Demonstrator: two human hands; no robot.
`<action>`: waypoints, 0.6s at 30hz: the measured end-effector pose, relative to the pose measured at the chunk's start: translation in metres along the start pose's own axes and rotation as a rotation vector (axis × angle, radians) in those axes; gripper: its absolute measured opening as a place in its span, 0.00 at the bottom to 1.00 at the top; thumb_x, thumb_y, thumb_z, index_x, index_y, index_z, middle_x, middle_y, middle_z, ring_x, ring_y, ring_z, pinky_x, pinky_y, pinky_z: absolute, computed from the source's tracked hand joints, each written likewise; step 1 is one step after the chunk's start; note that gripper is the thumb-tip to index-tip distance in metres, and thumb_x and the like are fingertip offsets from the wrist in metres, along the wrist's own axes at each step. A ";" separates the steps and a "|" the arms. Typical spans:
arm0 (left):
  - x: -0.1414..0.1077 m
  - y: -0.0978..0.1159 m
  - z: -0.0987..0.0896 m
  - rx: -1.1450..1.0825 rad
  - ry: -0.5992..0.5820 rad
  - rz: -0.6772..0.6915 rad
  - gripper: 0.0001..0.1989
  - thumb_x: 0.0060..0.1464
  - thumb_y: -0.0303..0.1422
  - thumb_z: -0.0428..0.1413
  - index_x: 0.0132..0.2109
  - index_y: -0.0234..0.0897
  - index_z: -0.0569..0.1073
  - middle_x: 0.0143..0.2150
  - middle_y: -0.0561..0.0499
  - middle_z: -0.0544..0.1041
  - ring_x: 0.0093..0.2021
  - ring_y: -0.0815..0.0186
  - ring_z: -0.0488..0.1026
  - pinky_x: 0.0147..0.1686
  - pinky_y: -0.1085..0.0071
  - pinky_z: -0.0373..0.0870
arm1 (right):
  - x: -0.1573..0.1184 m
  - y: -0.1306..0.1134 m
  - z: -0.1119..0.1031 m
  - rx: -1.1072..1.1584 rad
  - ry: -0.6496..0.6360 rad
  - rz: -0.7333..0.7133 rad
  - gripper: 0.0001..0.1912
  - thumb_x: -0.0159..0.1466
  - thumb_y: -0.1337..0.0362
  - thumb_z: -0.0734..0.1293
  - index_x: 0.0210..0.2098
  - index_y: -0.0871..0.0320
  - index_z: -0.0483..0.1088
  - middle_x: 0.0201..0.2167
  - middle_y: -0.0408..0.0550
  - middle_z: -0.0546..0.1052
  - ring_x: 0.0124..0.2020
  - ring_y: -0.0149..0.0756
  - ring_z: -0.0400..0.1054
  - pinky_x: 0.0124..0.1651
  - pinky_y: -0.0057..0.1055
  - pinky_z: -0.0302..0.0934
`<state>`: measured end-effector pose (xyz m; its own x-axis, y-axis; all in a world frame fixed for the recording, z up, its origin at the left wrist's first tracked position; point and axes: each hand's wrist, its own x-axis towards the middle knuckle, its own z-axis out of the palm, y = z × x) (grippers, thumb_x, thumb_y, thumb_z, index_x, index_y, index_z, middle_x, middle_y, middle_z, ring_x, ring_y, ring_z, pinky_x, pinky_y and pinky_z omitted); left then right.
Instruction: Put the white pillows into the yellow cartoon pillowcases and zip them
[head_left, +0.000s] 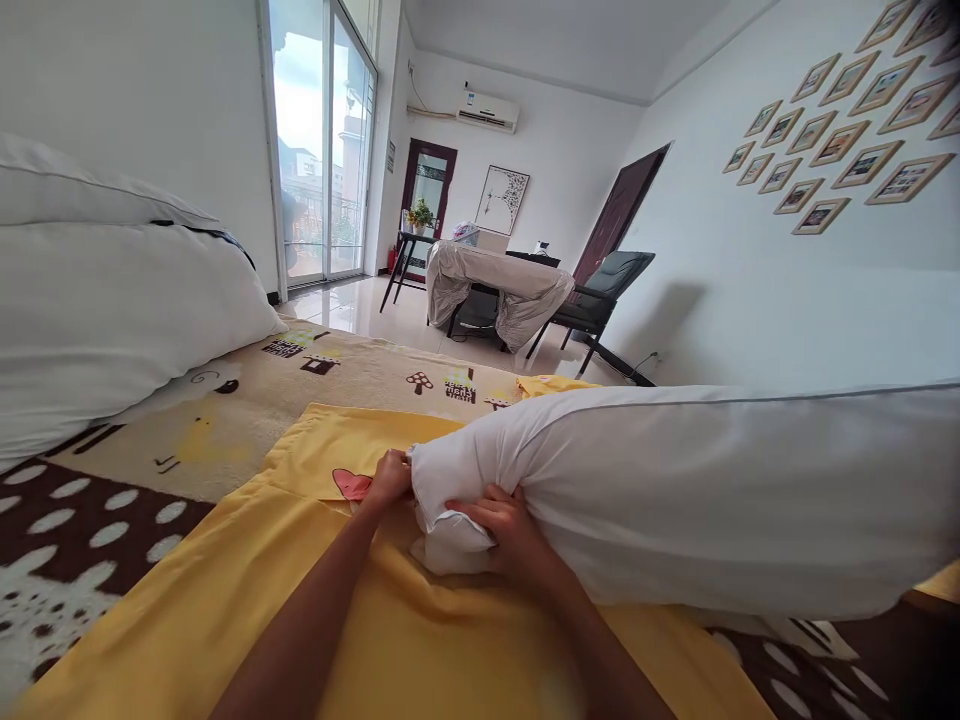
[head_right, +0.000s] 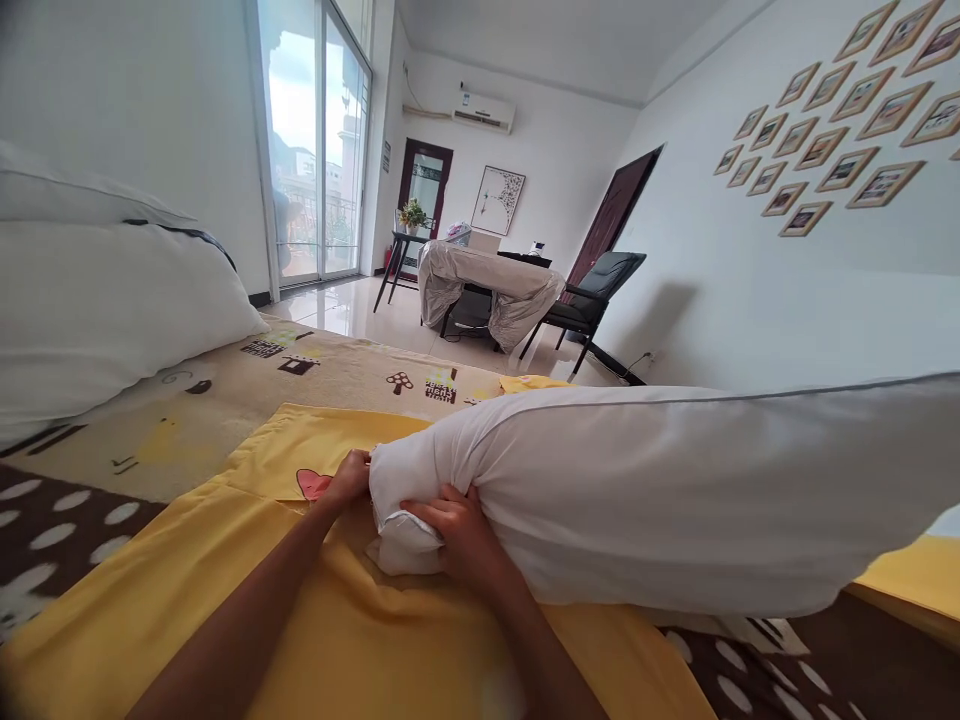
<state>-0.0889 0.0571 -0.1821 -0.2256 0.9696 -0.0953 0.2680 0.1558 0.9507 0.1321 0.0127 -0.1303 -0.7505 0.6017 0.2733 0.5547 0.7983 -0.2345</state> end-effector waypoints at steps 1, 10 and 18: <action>-0.001 0.000 -0.002 0.020 0.005 0.004 0.15 0.58 0.40 0.54 0.36 0.30 0.72 0.30 0.55 0.73 0.27 0.71 0.71 0.26 0.73 0.70 | 0.000 -0.002 0.000 0.023 -0.019 0.005 0.37 0.48 0.80 0.63 0.54 0.46 0.67 0.36 0.44 0.76 0.43 0.42 0.64 0.54 0.41 0.44; -0.009 0.012 -0.010 0.329 0.161 0.046 0.06 0.51 0.29 0.53 0.31 0.34 0.74 0.33 0.40 0.78 0.38 0.56 0.76 0.32 0.69 0.66 | 0.002 -0.012 0.001 0.035 -0.131 0.101 0.39 0.44 0.59 0.76 0.55 0.48 0.63 0.46 0.46 0.74 0.50 0.46 0.61 0.54 0.39 0.47; -0.015 0.023 -0.014 0.426 0.257 0.152 0.20 0.53 0.27 0.48 0.54 0.37 0.68 0.55 0.40 0.72 0.52 0.53 0.71 0.48 0.60 0.66 | 0.022 -0.005 0.014 -0.317 -0.275 0.053 0.40 0.47 0.67 0.70 0.59 0.55 0.59 0.48 0.53 0.72 0.51 0.48 0.61 0.52 0.40 0.50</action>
<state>-0.0923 0.0439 -0.1545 -0.3625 0.9180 0.1612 0.6610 0.1313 0.7388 0.1080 0.0212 -0.1366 -0.7620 0.6475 -0.0004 0.6460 0.7603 0.0684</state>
